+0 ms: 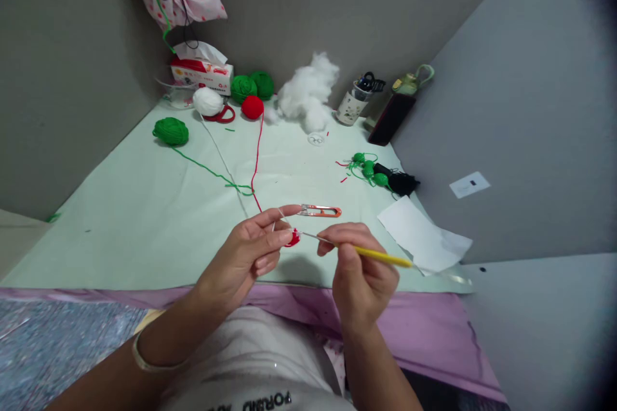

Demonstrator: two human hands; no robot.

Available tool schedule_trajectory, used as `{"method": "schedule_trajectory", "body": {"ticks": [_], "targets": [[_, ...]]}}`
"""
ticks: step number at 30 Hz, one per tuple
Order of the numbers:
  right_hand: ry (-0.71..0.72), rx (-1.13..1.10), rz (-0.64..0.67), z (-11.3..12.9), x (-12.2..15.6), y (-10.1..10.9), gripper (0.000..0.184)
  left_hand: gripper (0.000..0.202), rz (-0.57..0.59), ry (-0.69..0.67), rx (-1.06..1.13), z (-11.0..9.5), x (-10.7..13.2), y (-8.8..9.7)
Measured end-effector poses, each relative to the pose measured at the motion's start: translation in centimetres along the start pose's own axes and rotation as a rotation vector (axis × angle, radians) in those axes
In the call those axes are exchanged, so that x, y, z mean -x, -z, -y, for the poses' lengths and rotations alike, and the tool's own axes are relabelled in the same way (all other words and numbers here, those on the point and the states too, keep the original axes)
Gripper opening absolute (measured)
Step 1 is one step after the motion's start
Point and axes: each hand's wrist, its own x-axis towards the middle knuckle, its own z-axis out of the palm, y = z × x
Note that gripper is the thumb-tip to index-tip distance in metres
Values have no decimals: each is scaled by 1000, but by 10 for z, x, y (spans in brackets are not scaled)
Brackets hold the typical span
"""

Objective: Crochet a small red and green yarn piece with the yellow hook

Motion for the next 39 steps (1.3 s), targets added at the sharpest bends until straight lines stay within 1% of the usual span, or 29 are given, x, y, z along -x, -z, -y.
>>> {"method": "schedule_trajectory", "body": {"ticks": [1, 3, 5, 7, 9, 11, 12, 13, 14, 16, 18, 19, 21, 24, 28, 30, 32, 35, 39], "targets": [[-72, -98, -29, 0, -2, -1, 20, 35, -10, -34, -27, 1, 0, 0], [-146, -193, -18, 0, -4, -4, 19, 34, 2, -70, -76, 3, 0, -2], [-156, -186, 14, -1, -4, -7, 17, 32, 16, -78, -114, 7, 0, -4], [-143, -130, 24, -2, -2, -8, 17, 31, -4, -98, -143, 10, 1, -5], [-68, -26, 52, -1, 2, -7, 22, 33, -33, -125, -157, 12, 1, -5], [78, 142, 106, -1, 5, -4, 30, 39, -31, -117, -122, 12, 1, -4], [147, 213, 129, -1, 6, -3, 35, 41, -14, -84, -87, 11, 0, -3], [184, 253, 141, -1, 7, -2, 37, 41, 5, -39, -47, 10, 0, -3], [179, 253, 131, -1, 6, -1, 36, 40, 21, 6, -5, 8, -1, -2], [67, 137, 49, -2, 3, 1, 28, 32, 19, 56, 61, 5, -3, -1], [-87, -56, -33, -4, -1, 0, 22, 27, -19, 19, 75, 3, -4, -1], [-144, -149, -51, -5, -2, -1, 20, 27, -30, -14, 60, 4, -4, -2], [-202, -265, -23, -7, -4, -3, 16, 31, -16, -73, 3, 6, -4, -3], [-282, -303, 4, -7, -3, -6, 13, 33, 20, -133, -71, 10, -2, -5], [-462, -470, -32, -4, -6, -6, 16, 25, -20, -168, -128, 11, -2, -3], [-493, -535, -36, -2, -8, -6, 20, 25, -46, -176, -146, 10, -2, -2], [-487, -563, -36, -1, -9, -6, 21, 25, -72, -183, -162, 9, -1, -2], [-455, -549, -23, 2, -9, -5, 21, 24, -92, -199, -178, 8, 0, -3], [-399, -499, 6, 3, -8, -1, 19, 23, -93, -214, -196, 8, 1, -3]]}}
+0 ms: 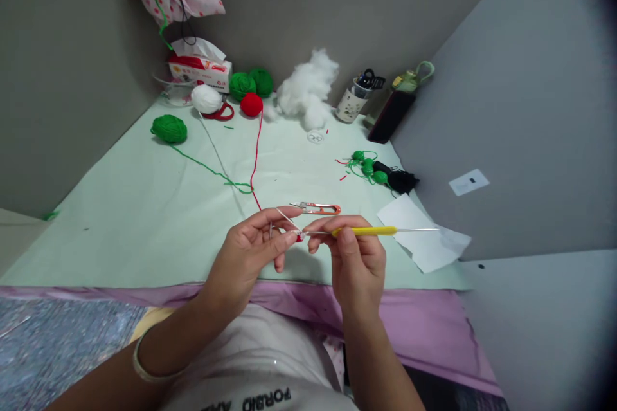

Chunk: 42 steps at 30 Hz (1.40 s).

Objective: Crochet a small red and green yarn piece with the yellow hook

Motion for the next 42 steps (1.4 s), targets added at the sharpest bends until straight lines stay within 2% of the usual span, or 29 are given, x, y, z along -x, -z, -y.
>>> {"method": "schedule_trajectory", "body": {"ticks": [4, 8, 10, 12, 15, 17, 18, 20, 22, 25, 27, 29, 32, 34, 36, 38, 42], "targets": [[36, 54, 36, 1, 2, 4, 19, 21, 2, -25, -45, 1, 0, 2], [154, 279, 80, 4, 4, 5, 21, 22, -37, -107, -183, 5, 1, 3], [267, 436, 127, 6, 6, 5, 24, 21, -78, -236, -298, 8, 1, 3], [396, 585, 188, 7, 9, 4, 27, 21, -117, -443, -439, 11, 1, 3], [565, 794, 227, 4, 15, 3, 30, 27, -113, -744, -615, 15, -1, 5], [661, 904, 201, -2, 19, 4, 36, 30, -99, -840, -661, 16, -1, 6], [700, 939, 184, -6, 20, 4, 39, 30, -105, -844, -653, 16, -1, 5], [750, 965, 160, -13, 21, 6, 45, 28, -127, -732, -555, 14, 0, 4], [778, 966, 124, -20, 18, 8, 47, 30, -105, -458, -350, 10, 1, 2], [858, 971, 113, -25, 12, 11, 45, 45, 64, 13, 13, 4, 0, 0], [851, 945, 139, -22, 9, 11, 42, 49, 150, 194, 162, 0, -1, 0], [713, 833, 159, -17, 9, 10, 36, 47, 139, 241, 209, -3, -3, 2], [427, 510, 60, -7, 8, 7, 27, 38, 46, 165, 163, -7, -5, 3], [291, 297, 2, -3, 7, 4, 22, 36, 44, 116, 103, -7, -4, 2], [208, 185, 3, -3, 4, 3, 19, 36, 87, 97, 52, -7, -3, 1], [156, 163, 34, -5, 2, 2, 17, 36, 111, 93, 24, -5, -2, -1], [149, 165, 57, -8, 1, 1, 18, 37, 105, 102, 5, -3, -1, -1]]}}
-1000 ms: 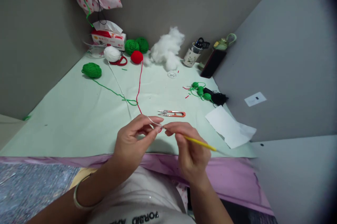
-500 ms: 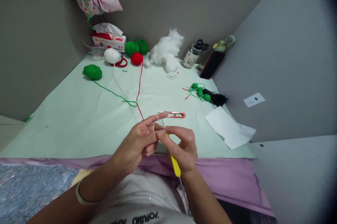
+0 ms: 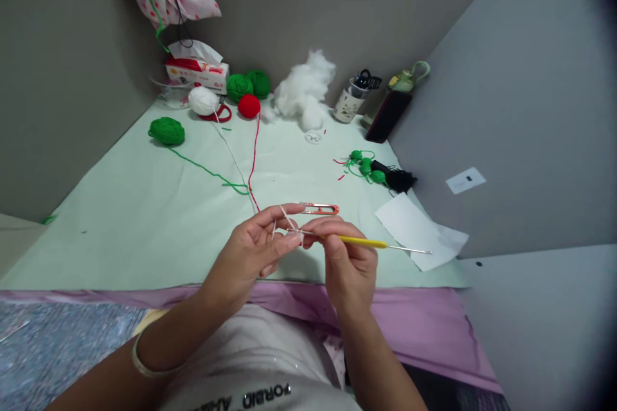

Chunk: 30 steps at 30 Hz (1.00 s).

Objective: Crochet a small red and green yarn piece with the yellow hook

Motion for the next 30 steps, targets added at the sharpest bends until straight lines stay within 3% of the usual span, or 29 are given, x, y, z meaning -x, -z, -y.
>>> {"method": "schedule_trajectory", "body": {"ticks": [4, 9, 14, 19, 22, 27, 30], "targets": [[37, -40, -1, 0, 0, 2, 16, 46, 51, 65, 33, -3, -1, 2], [-164, -223, -68, 5, -6, 10, 18, 38, 164, 179, 153, -9, -1, 5], [-305, -225, -99, 3, -7, 8, 24, 31, 142, 144, 204, -5, -2, 2], [-54, 36, -85, -5, 1, -2, 15, 37, -40, -74, -64, 8, -2, -1], [46, 188, -85, -6, 4, -4, 18, 34, -108, -118, -135, 11, -2, -1], [345, 592, 56, -5, 8, 0, 40, 40, -78, -39, 88, 9, -6, -3], [378, 596, 59, -3, 8, 2, 45, 37, -12, 104, 244, 5, -8, -1]]}}
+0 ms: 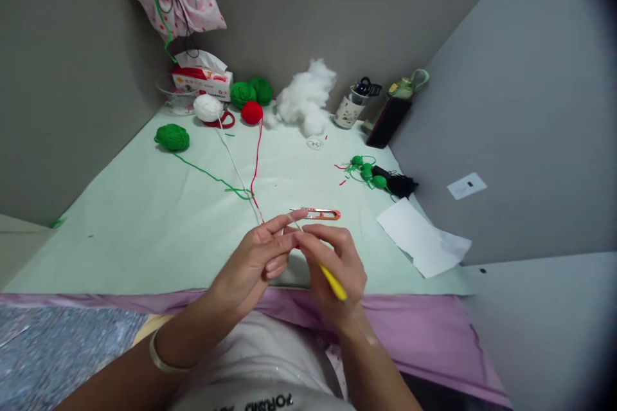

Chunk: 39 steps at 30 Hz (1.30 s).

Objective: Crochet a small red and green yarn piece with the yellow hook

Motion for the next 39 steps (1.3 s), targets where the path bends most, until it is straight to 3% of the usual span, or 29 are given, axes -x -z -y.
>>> {"method": "schedule_trajectory", "body": {"ticks": [4, 8, 17, 23, 26, 31, 35, 39], "targets": [[-228, -266, -84, 0, -8, 2, 27, 32, -6, 22, 31, -6, -1, 3], [-299, -384, -73, -1, -13, -1, 18, 37, -23, -12, -53, -6, 1, 2], [-229, -265, -107, 2, -2, -17, 30, 46, -87, -169, -167, 10, 0, -6], [-379, -281, -216, 9, -6, -22, 17, 64, -173, -266, -388, 3, 4, -9], [-369, -325, -239, 10, -9, -22, 16, 65, -144, -239, -328, 0, 6, -11], [-256, -296, -270, 6, -8, -17, 19, 49, -21, -111, -230, 6, 1, -8], [-445, -260, -287, -1, -6, -11, 15, 49, -67, -310, -549, 12, 1, -2], [-688, -507, -272, -6, -9, -8, 22, 42, -54, -539, -831, 4, 1, 5]]}}
